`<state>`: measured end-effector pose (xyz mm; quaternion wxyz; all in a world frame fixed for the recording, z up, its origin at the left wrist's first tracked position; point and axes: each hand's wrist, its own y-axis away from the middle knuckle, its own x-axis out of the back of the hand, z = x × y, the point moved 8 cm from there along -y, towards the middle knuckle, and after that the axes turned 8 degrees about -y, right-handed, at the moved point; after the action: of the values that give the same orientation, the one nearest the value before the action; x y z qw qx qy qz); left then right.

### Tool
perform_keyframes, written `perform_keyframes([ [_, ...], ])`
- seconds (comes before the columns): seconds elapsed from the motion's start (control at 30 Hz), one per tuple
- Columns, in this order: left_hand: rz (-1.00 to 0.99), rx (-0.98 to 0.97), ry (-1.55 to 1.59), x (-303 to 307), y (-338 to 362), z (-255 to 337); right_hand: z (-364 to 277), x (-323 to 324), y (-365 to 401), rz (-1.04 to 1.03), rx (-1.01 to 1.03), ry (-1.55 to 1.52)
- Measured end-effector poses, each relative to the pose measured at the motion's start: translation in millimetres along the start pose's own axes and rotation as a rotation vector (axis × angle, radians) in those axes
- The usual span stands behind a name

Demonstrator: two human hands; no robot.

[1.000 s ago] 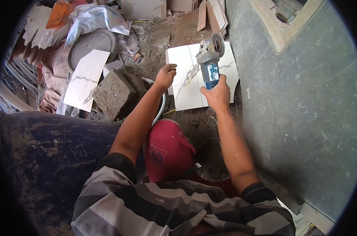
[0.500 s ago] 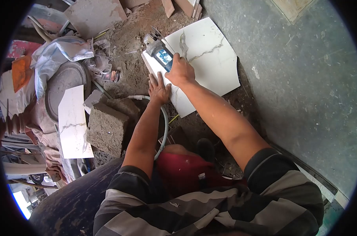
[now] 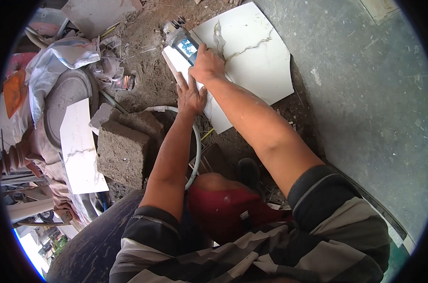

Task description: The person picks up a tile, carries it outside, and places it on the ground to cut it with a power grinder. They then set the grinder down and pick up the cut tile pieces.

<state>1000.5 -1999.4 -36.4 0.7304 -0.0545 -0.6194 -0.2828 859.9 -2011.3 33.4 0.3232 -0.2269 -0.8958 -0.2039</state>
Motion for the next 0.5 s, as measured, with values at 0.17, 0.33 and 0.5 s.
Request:
perform_keyframes([
  [0.17,0.125,-0.023,-0.097,7.7,-3.7,2.9,4.5,-9.3,-4.5,-0.052,-0.020,0.025],
  [0.33,0.011,0.032,-0.104,4.7,-5.2,-1.1,3.6,-6.5,-3.1,-0.062,-0.034,0.059],
  [0.5,-0.071,0.048,-0.117,0.9,-10.7,-3.1,4.9,-4.0,-4.9,-0.048,-0.058,0.050],
])
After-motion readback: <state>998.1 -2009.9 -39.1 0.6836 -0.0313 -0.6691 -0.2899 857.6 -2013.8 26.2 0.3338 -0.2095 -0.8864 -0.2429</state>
